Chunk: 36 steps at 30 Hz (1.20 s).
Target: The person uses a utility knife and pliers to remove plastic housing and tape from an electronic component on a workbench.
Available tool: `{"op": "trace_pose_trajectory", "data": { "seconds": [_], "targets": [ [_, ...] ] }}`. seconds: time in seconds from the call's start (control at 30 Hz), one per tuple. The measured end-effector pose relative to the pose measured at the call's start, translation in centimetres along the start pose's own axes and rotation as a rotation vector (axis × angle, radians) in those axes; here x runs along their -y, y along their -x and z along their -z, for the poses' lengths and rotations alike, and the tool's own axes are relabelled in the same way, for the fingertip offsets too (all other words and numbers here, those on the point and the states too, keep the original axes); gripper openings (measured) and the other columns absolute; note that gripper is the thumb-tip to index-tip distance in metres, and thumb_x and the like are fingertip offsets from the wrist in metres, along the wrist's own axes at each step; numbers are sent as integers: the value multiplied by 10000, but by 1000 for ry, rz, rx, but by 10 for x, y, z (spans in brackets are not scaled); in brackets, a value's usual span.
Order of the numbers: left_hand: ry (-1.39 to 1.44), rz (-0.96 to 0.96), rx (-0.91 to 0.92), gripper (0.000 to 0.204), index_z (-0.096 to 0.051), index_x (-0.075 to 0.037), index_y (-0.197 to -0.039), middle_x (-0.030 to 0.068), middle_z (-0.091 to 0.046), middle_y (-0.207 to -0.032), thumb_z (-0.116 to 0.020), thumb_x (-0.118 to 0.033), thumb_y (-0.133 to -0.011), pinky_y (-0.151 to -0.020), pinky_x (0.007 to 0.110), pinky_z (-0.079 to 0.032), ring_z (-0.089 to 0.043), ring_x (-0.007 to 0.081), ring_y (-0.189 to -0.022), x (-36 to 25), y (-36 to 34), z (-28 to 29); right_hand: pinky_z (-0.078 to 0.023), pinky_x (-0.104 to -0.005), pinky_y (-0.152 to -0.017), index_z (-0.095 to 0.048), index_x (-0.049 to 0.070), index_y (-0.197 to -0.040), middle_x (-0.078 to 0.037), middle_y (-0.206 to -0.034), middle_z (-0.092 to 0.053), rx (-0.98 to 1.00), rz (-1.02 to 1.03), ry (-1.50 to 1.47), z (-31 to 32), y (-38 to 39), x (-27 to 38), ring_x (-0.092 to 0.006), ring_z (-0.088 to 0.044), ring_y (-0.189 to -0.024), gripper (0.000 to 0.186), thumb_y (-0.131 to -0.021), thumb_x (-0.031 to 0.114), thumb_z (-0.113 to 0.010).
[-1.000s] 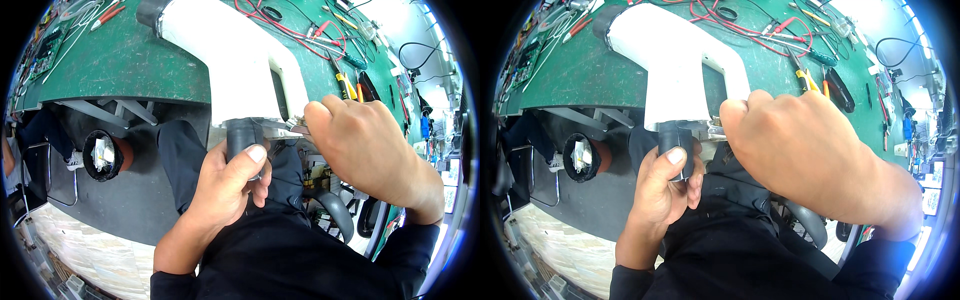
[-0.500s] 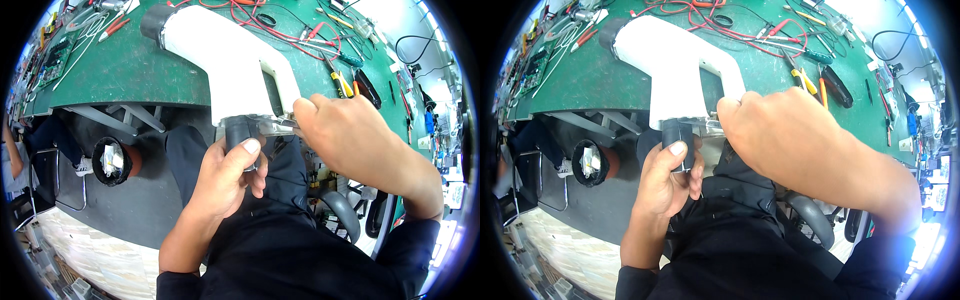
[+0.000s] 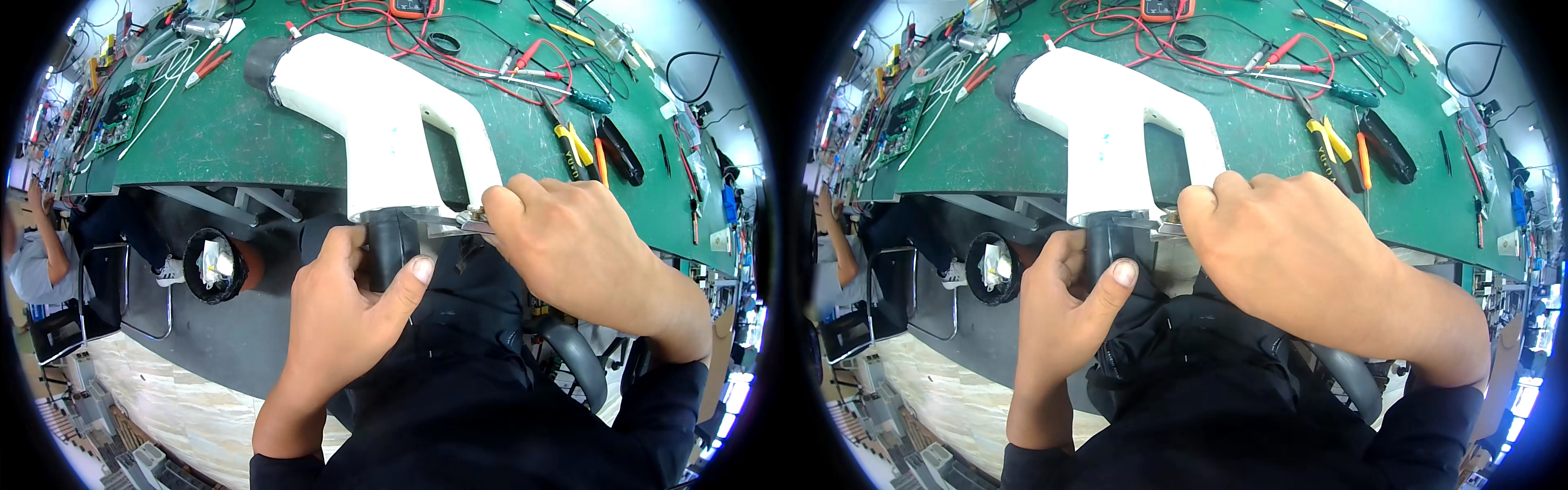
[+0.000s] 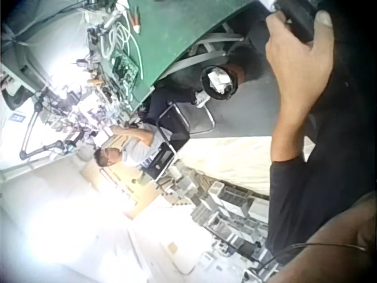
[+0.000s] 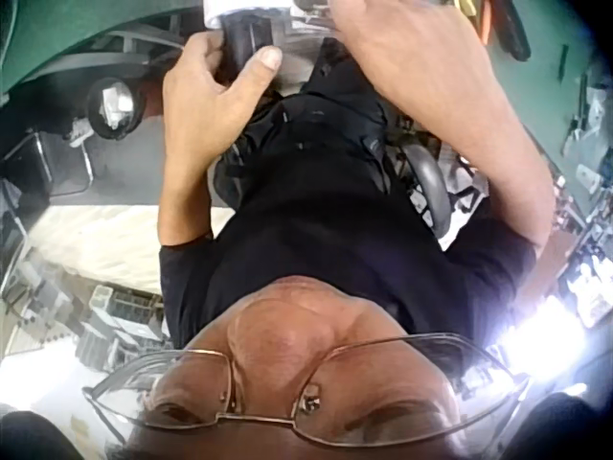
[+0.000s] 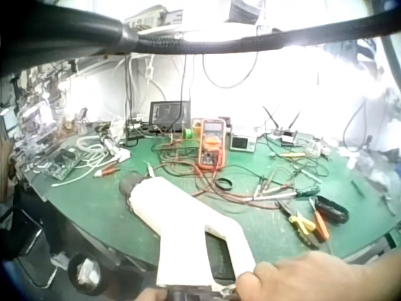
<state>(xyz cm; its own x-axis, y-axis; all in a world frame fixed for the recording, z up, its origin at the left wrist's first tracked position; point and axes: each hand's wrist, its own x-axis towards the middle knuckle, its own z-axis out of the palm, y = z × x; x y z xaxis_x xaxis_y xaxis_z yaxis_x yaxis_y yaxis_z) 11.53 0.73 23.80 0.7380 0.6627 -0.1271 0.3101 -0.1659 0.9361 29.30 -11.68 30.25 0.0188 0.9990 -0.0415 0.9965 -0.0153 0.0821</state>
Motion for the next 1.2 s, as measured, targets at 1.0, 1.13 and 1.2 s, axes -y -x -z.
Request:
{"op": "trace_pose_trajectory", "data": {
  "seconds": [1.0,1.13,1.2],
  "targets": [
    [242,213,234,326,-575,26,-962,11,-536,-663,-620,-296,-935,-464,234,-430,-507,72,-520,0,-8,-7,-495,-324,-458,-489,36,-771,-86,-643,-559,-122,-194,105,-12,6,37,-217,-626,-559,138,-756,58,-625],
    [185,210,207,305,-571,15,-931,0,-525,-636,-613,-288,-933,-456,233,-410,-492,69,-502,1,-7,-3,-504,-311,-456,-494,31,-760,-98,-639,-578,-84,-188,62,-10,7,45,-203,-642,-558,141,-737,50,-632],
    [131,191,219,307,-573,14,-910,-3,-524,-634,-602,-291,-933,-454,243,-401,-484,71,-496,-4,-7,-1,-507,-308,-461,-519,8,-774,-107,-642,-592,-148,-218,6,-13,7,51,-214,-651,-552,130,-742,53,-636]
  ]
}}
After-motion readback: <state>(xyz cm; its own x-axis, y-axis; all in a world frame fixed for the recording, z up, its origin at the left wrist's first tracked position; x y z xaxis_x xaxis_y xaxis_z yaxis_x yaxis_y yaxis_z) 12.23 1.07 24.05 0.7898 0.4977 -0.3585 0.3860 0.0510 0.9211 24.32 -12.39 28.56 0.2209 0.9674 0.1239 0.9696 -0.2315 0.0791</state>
